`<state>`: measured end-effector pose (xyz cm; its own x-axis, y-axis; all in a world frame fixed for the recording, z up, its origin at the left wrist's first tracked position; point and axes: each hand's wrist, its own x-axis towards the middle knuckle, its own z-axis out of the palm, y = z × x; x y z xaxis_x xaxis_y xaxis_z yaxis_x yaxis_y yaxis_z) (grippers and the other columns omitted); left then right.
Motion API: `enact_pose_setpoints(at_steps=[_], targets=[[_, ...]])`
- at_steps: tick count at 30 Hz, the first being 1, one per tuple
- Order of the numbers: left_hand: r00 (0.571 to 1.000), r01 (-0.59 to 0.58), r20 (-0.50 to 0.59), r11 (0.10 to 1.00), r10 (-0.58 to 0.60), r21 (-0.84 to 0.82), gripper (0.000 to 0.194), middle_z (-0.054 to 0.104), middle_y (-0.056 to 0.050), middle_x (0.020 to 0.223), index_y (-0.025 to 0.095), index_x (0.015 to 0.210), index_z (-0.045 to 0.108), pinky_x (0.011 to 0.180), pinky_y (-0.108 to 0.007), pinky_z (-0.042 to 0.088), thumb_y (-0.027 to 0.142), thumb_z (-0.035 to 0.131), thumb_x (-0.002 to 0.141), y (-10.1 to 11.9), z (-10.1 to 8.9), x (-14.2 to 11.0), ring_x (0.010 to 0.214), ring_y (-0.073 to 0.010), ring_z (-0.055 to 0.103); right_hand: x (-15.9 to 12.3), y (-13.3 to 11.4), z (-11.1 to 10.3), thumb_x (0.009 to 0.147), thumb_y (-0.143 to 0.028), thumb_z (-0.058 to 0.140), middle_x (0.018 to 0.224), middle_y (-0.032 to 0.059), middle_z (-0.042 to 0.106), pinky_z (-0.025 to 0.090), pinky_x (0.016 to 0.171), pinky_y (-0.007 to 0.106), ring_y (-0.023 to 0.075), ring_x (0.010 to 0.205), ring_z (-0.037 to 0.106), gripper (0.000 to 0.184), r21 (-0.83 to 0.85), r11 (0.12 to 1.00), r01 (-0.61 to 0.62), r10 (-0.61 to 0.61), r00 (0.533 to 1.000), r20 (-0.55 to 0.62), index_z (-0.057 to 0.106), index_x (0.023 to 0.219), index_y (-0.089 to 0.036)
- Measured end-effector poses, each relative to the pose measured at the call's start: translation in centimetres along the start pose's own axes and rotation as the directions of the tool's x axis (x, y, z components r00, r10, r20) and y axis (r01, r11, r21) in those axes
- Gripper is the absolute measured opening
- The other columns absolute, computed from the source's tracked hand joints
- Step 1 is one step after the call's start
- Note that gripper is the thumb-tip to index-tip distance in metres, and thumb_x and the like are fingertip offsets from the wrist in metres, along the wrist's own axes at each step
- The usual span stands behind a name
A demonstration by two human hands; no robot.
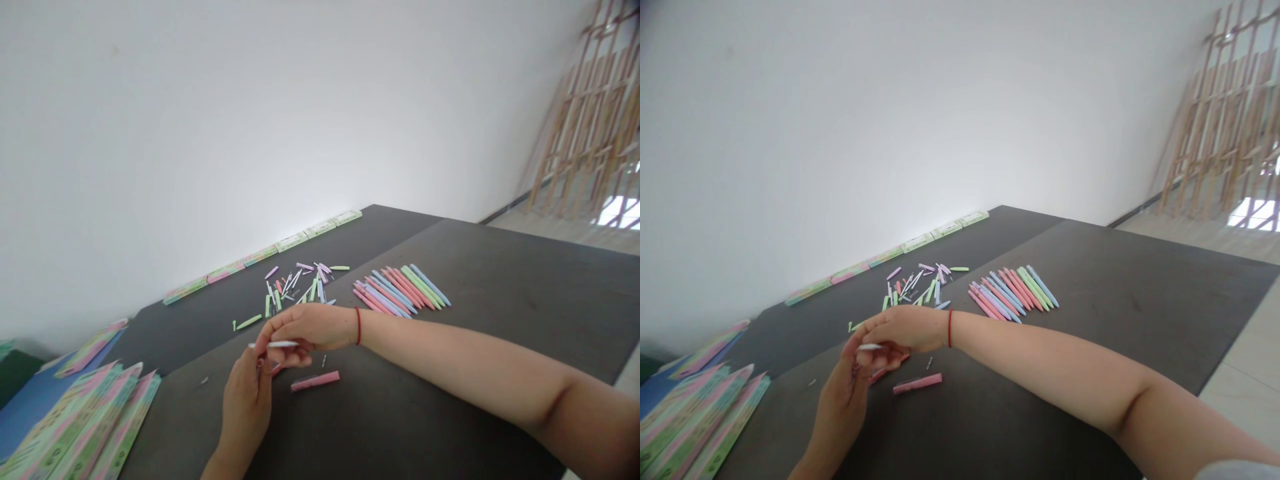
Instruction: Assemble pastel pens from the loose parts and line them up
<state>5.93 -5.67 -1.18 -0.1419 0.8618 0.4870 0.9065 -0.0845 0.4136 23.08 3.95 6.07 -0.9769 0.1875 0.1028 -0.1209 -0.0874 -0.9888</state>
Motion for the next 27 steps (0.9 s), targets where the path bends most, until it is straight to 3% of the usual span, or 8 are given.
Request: enact_pose_setpoints(at_steps=[3, 5, 7, 9, 11, 15, 20, 27], targets=[[1.0, -0.002, 0.012, 1.0, 0.002, -0.022, 0.023, 0.064, -0.005, 0.085, 0.022, 0.096, 0.053, 0.068, -0.034, 0.045, 0.036, 0.036, 0.09, 0.2, 0.0, -0.1, 0.081, -0.0239, 0.062, 0.3, 0.5, -0.2, 0.087, -0.012, 0.042, 0.075, -0.0016, 0.052, 0.036, 0.049, 0.016, 0.0049, 0.056, 0.051, 0.013, 0.026, 0.999, 0.03, -0.031, 0.999, 0.039, 0.051, 0.097, -0.013], [1.0, -0.004, 0.021, 1.0, 0.004, -0.025, 0.022, 0.064, -0.004, 0.084, 0.022, 0.094, 0.053, 0.068, -0.034, 0.045, 0.036, 0.036, 0.09, 0.4, -0.1, -0.1, 0.08, -0.0235, 0.061, 0.3, 0.8, -0.1, 0.088, -0.018, 0.046, 0.067, -0.0037, 0.052, 0.036, 0.048, 0.016, 0.0048, 0.05, 0.048, 0.009, -0.188, 0.978, 0.093, -0.109, 0.991, -0.076, 0.053, 0.093, -0.014], [0.999, -0.003, 0.038, 1.0, 0.004, -0.017, 0.021, 0.063, -0.003, 0.082, 0.023, 0.093, 0.052, 0.068, -0.034, 0.044, 0.036, 0.036, 0.09, 0.6, -0.1, -0.1, 0.077, -0.023, 0.06, 0.1, 0.7, 0.3, 0.092, -0.023, 0.041, 0.058, -0.0058, 0.048, 0.035, 0.048, 0.017, 0.0045, 0.044, 0.043, 0.017, -0.423, 0.894, 0.146, -0.254, 0.944, -0.209, 0.054, 0.087, -0.014], [0.998, -0.004, 0.056, 1.0, 0.005, -0.007, 0.021, 0.062, -0.003, 0.083, 0.023, 0.093, 0.052, 0.068, -0.034, 0.044, 0.035, 0.035, 0.091, 0.6, -0.1, -0.1, 0.075, -0.0226, 0.06, -0.2, 0.6, 0.8, 0.095, -0.024, 0.034, 0.056, -0.0061, 0.047, 0.035, 0.051, 0.017, 0.0046, 0.045, 0.042, 0.025, -0.572, 0.8, 0.18, -0.386, 0.885, -0.261, 0.054, 0.083, -0.014], [0.999, -0.007, 0.049, 1.0, 0.007, 0.008, 0.021, 0.063, -0.004, 0.084, 0.023, 0.094, 0.052, 0.068, -0.033, 0.044, 0.035, 0.035, 0.091, 0.5, -0.1, -0.1, 0.078, -0.0231, 0.06, -0.4, 0.5, 1.3, 0.096, -0.023, 0.033, 0.056, -0.0056, 0.049, 0.035, 0.055, 0.017, 0.0053, 0.049, 0.044, 0.027, -0.657, 0.734, 0.172, -0.435, 0.862, -0.26, 0.055, 0.083, -0.014], [0.999, -0.037, 0.014, 0.999, 0.036, 0.03, 0.022, 0.064, -0.006, 0.083, 0.023, 0.086, 0.054, 0.069, -0.034, 0.045, 0.035, 0.035, 0.091, 0.0, 0.2, -0.2, 0.084, -0.0252, 0.062, -0.1, 1.0, 1.7, 0.096, -0.022, 0.036, 0.06, -0.0036, 0.055, 0.036, 0.061, 0.019, 0.0082, 0.057, 0.05, 0.025, -0.807, 0.579, 0.115, -0.458, 0.865, -0.205, 0.058, 0.088, -0.015], [0.998, -0.066, 0.014, 0.998, 0.066, -0.02, 0.02, 0.064, -0.007, 0.087, 0.022, 0.086, 0.053, 0.066, -0.034, 0.046, 0.032, 0.036, 0.09, -0.2, 0.4, -0.3, 0.077, -0.0235, 0.062, 0.7, 1.9, 1.7, 0.095, -0.022, 0.035, 0.073, 0.0031, 0.063, 0.039, 0.069, 0.024, 0.0136, 0.069, 0.056, 0.028, -0.945, 0.317, 0.085, -0.48, 0.873, -0.082, 0.06, 0.086, -0.015], [0.998, -0.046, 0.036, 0.995, 0.049, -0.084, 0.016, 0.059, -0.004, 0.073, 0.023, 0.078, 0.051, 0.061, -0.033, 0.043, 0.028, 0.038, 0.086, -0.1, 0.4, -0.4, 0.067, -0.0223, 0.057, 0.3, 2.2, 1.5, 0.089, -0.023, 0.048, 0.094, 0.0113, 0.063, 0.04, 0.072, 0.031, 0.0204, 0.083, 0.056, 0.018, -0.991, 0.015, 0.136, -0.348, 0.929, 0.123, 0.058, 0.097, -0.011]])
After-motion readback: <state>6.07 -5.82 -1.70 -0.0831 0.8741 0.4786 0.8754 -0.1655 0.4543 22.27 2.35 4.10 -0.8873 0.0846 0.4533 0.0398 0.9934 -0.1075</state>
